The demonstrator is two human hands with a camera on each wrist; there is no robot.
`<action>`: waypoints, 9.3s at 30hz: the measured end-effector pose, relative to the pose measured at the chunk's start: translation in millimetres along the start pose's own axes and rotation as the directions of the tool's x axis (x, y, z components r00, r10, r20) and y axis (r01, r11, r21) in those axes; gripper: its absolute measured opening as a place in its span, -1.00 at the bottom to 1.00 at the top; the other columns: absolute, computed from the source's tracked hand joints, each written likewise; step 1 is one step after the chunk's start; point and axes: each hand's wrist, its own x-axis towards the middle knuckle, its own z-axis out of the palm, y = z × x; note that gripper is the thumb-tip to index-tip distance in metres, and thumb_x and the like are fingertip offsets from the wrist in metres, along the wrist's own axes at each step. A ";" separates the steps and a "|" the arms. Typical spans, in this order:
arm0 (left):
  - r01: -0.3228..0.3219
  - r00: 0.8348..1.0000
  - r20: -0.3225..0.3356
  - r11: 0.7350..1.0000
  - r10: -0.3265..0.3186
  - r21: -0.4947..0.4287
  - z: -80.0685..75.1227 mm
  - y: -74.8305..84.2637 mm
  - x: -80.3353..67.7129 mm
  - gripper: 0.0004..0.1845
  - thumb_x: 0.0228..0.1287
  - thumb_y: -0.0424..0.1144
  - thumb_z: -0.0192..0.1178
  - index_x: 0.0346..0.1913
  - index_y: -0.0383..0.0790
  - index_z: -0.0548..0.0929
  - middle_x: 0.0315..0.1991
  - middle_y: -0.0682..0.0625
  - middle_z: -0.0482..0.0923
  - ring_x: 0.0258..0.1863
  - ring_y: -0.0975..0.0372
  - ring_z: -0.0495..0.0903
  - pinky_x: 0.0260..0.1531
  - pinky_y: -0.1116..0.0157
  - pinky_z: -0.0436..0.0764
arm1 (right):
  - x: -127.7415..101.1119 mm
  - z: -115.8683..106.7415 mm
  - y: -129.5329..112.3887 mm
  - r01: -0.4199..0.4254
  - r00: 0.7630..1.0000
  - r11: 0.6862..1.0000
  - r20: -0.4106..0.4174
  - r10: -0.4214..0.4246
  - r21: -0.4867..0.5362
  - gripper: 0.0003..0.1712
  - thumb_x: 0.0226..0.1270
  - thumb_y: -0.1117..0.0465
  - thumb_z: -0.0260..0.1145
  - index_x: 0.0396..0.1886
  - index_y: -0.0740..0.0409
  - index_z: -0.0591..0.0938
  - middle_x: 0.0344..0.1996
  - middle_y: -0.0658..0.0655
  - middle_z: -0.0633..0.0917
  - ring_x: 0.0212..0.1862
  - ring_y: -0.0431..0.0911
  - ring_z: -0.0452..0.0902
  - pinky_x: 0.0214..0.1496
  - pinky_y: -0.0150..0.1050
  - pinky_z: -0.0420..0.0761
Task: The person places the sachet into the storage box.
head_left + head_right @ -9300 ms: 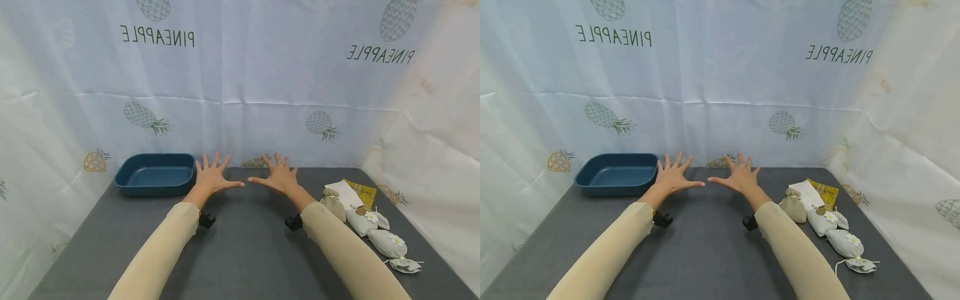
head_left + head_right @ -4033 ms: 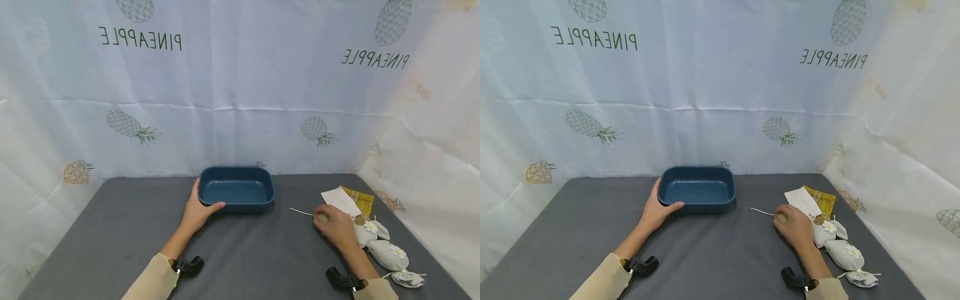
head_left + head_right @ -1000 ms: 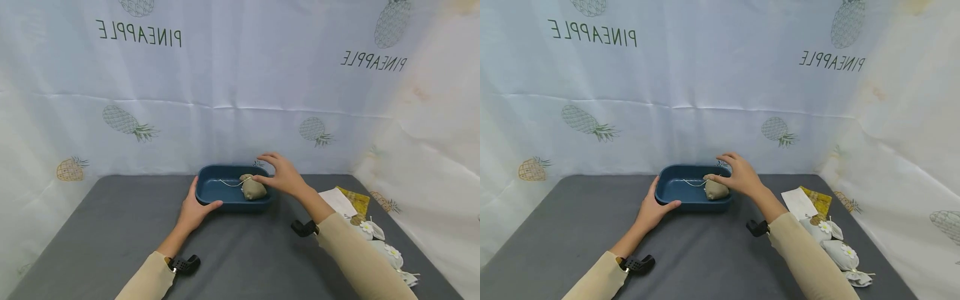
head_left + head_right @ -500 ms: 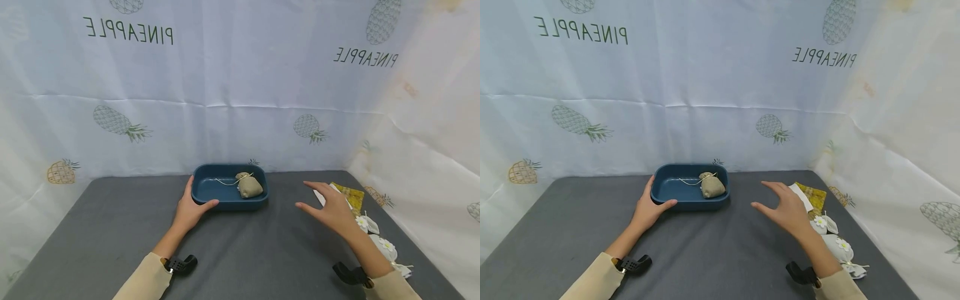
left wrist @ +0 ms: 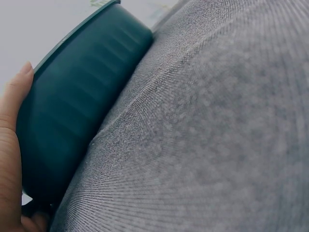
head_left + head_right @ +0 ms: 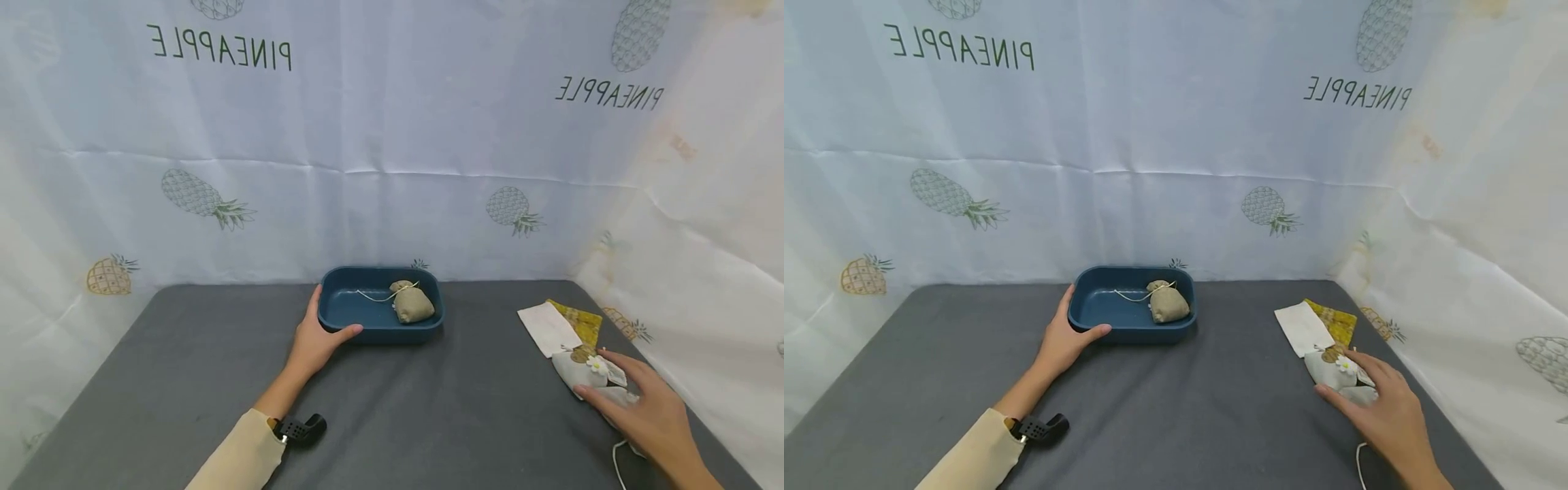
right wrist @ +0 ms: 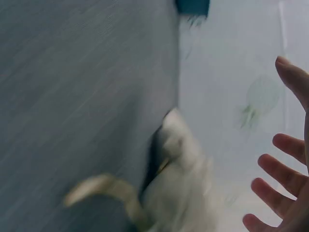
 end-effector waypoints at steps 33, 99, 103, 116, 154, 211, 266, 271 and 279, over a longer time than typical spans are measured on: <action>0.014 1.000 0.002 0.999 -0.014 0.031 0.1 0.7 1.9 0.28 0.07 0.23 0.47 0.66 0.14 -0.21 0.64 -0.16 -0.01 0.56 -0.18 0.16 0.38 -0.33 0.28 | -29.5 40.8 52.8 -0.013 1.000 0.998 -0.004 0.012 -0.065 -0.40 -0.23 -0.14 0.72 -0.16 -0.01 0.74 -0.08 0.15 0.63 -0.09 -0.03 0.54 -0.20 0.07 0.49; -0.017 1.000 -0.014 1.000 0.017 0.010 0.9 -1.3 1.0 0.27 0.04 0.22 0.49 0.66 0.13 -0.15 0.61 -0.18 0.09 0.52 -0.19 0.25 0.36 -0.29 0.34 | 141.7 89.4 -188.1 0.573 0.817 0.712 -0.221 -0.532 0.405 -0.86 0.01 0.29 0.54 -0.36 0.12 0.78 -0.32 0.12 0.79 -0.41 -0.07 0.66 -0.49 -0.32 0.62; -0.013 1.000 -0.015 1.000 0.013 -0.002 1.4 -0.7 0.9 0.27 0.03 0.21 0.50 0.65 0.15 -0.14 0.61 -0.18 0.10 0.52 -0.18 0.25 0.37 -0.28 0.33 | 152.3 103.8 -206.7 0.596 0.799 0.703 -0.200 -0.567 0.388 -0.86 0.03 0.25 0.54 -0.37 0.14 0.77 -0.30 0.15 0.78 -0.40 -0.03 0.67 -0.48 -0.23 0.65; -0.001 0.999 -0.035 1.000 0.001 -0.006 1.1 -1.8 2.7 0.28 0.00 0.22 0.52 0.65 0.14 -0.12 0.59 -0.18 0.16 0.50 -0.16 0.30 0.36 -0.26 0.36 | 174.9 153.6 -248.6 0.585 0.794 0.707 -0.103 -0.599 0.399 -0.84 0.10 0.19 0.50 -0.35 0.16 0.77 -0.27 0.20 0.78 -0.31 0.03 0.67 -0.41 -0.11 0.69; 0.009 1.000 -0.024 0.999 -0.010 -0.046 2.2 1.3 1.9 0.26 0.02 0.17 0.54 0.65 0.13 -0.10 0.63 -0.07 0.07 0.57 -0.08 0.19 0.42 -0.26 0.27 | 171.1 236.1 -256.0 0.586 0.677 0.809 0.576 -0.459 -0.044 -0.52 0.28 -0.14 0.37 0.10 -0.02 0.71 -0.04 0.05 0.68 -0.10 -0.06 0.59 -0.01 -0.06 0.67; 0.026 1.000 -0.001 0.999 -0.026 0.044 -2.8 -2.1 1.4 0.29 0.05 0.30 0.45 0.65 0.18 -0.23 0.65 -0.15 -0.04 0.56 -0.19 0.14 0.39 -0.32 0.27 | 47.2 44.3 30.6 0.139 0.987 0.990 0.071 -0.141 0.029 -0.27 0.04 -0.05 0.62 0.19 0.15 0.64 0.01 0.31 0.68 -0.26 -0.11 0.51 -0.33 -0.09 0.43; 0.004 1.000 -0.011 0.999 -0.004 0.036 -0.4 -2.0 -1.1 0.28 0.05 0.29 0.46 0.66 0.16 -0.20 0.64 -0.16 0.02 0.54 -0.20 0.20 0.37 -0.31 0.31 | 43.9 51.0 17.5 0.283 0.953 0.954 -0.146 -0.267 0.101 -0.50 -0.28 0.35 0.62 -0.18 0.07 0.76 -0.29 0.11 0.70 -0.28 -0.64 0.30 -0.47 -0.54 0.34; 0.009 1.000 -0.018 0.999 -0.008 0.036 -0.6 -2.6 -1.7 0.29 0.04 0.29 0.46 0.66 0.16 -0.19 0.63 -0.16 0.04 0.53 -0.20 0.22 0.37 -0.30 0.32 | 55.7 41.8 -4.5 0.325 0.940 0.939 -0.145 -0.308 0.112 -0.48 -0.26 0.34 0.62 -0.14 0.07 0.76 -0.28 0.12 0.71 -0.28 -0.62 0.30 -0.47 -0.51 0.35; 0.017 1.000 -0.016 0.999 -0.017 0.033 -1.8 -3.8 -3.7 0.29 0.03 0.28 0.47 0.66 0.14 -0.18 0.62 -0.17 0.05 0.53 -0.19 0.22 0.38 -0.29 0.31 | 83.1 36.4 -47.5 0.442 0.895 0.877 -0.162 -0.416 0.189 -0.46 -0.22 0.38 0.61 -0.10 0.09 0.76 -0.23 0.08 0.71 -0.30 -0.54 0.35 -0.49 -0.53 0.36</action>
